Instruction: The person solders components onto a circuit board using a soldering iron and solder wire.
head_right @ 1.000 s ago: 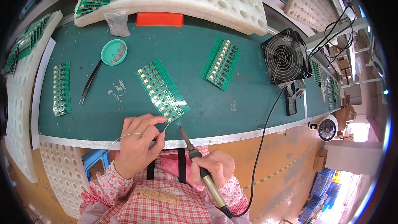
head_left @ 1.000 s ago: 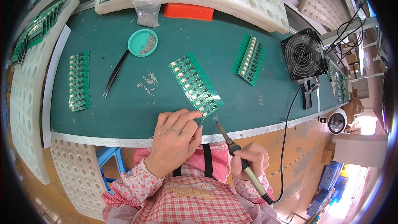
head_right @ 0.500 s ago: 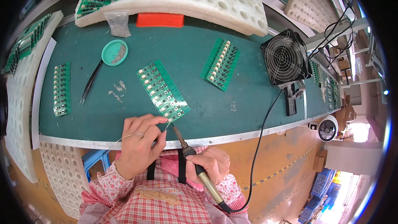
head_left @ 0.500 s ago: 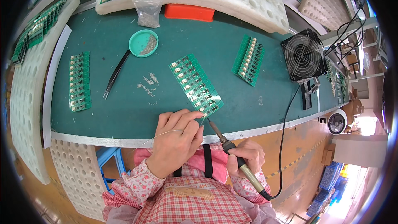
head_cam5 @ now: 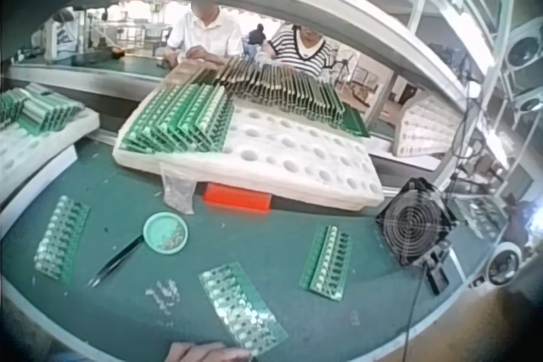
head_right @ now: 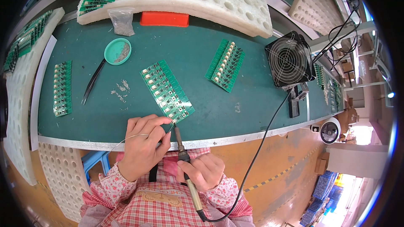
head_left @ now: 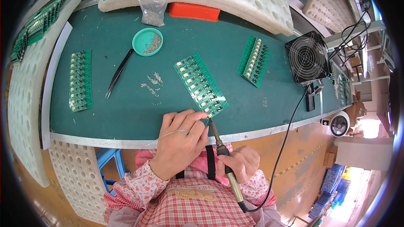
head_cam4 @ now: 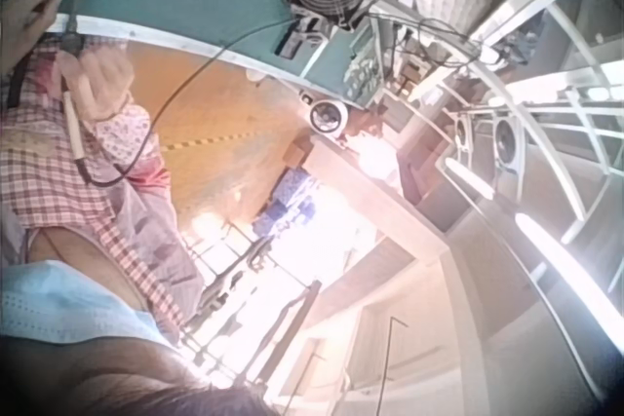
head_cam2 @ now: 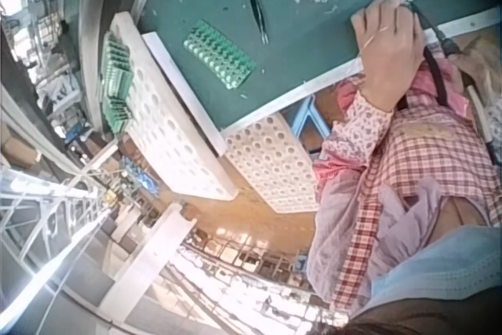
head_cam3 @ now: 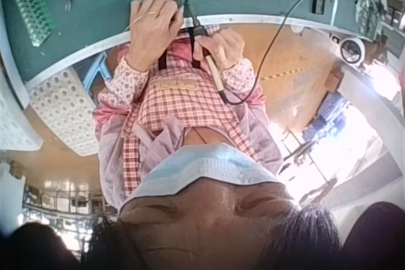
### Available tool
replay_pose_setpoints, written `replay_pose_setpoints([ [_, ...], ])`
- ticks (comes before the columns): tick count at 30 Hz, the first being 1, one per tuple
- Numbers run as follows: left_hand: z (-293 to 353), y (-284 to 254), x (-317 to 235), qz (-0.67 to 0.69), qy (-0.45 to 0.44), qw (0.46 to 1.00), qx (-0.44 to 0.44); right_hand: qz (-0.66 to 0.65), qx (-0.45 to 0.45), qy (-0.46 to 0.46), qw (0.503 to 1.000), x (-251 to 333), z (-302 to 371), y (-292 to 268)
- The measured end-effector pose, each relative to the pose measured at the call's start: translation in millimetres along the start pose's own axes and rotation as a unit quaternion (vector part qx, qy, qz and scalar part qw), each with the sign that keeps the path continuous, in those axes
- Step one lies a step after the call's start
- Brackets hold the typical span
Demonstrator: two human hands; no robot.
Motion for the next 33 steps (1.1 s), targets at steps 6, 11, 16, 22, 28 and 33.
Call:
replay_pose_setpoints([
  [6, 1, 3, 1, -0.016, 0.008, 1.0, 0.024, 0.003, 0.009, 0.009, 1.0, 2, 0, 0],
  [11, 2, 0, 2, 0.005, 0.001, 1.0, -0.001, -0.035, -0.075, 0.08, 0.993, -15, 14, -21],
  [16, 3, 0, -1, 0.002, 0.007, 1.0, 0.001, -0.044, -0.089, 0.173, 0.98, -35, 36, -29],
  [22, 4, 11, -16, 0.023, 0.025, 0.999, 0.02, -0.109, -0.166, 0.29, 0.936, -62, 46, -42],
  [28, -1, 8, -7, 0.034, 0.004, 0.999, 0.002, -0.132, -0.205, 0.296, 0.923, -67, 53, -50],
  [33, -6, 9, -6, 0.031, 0.006, 0.999, 0.002, -0.074, -0.137, 0.184, 0.97, -47, 22, -44],
])
Point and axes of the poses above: each hand's wrist, its own z-axis away from the middle knuckle, its own y-axis out of the palm, x = y × z, the point moved 10 cm from there along -z, towards the middle knuckle, and after that the axes turned 10 degrees about x, right-handed, at the moved point
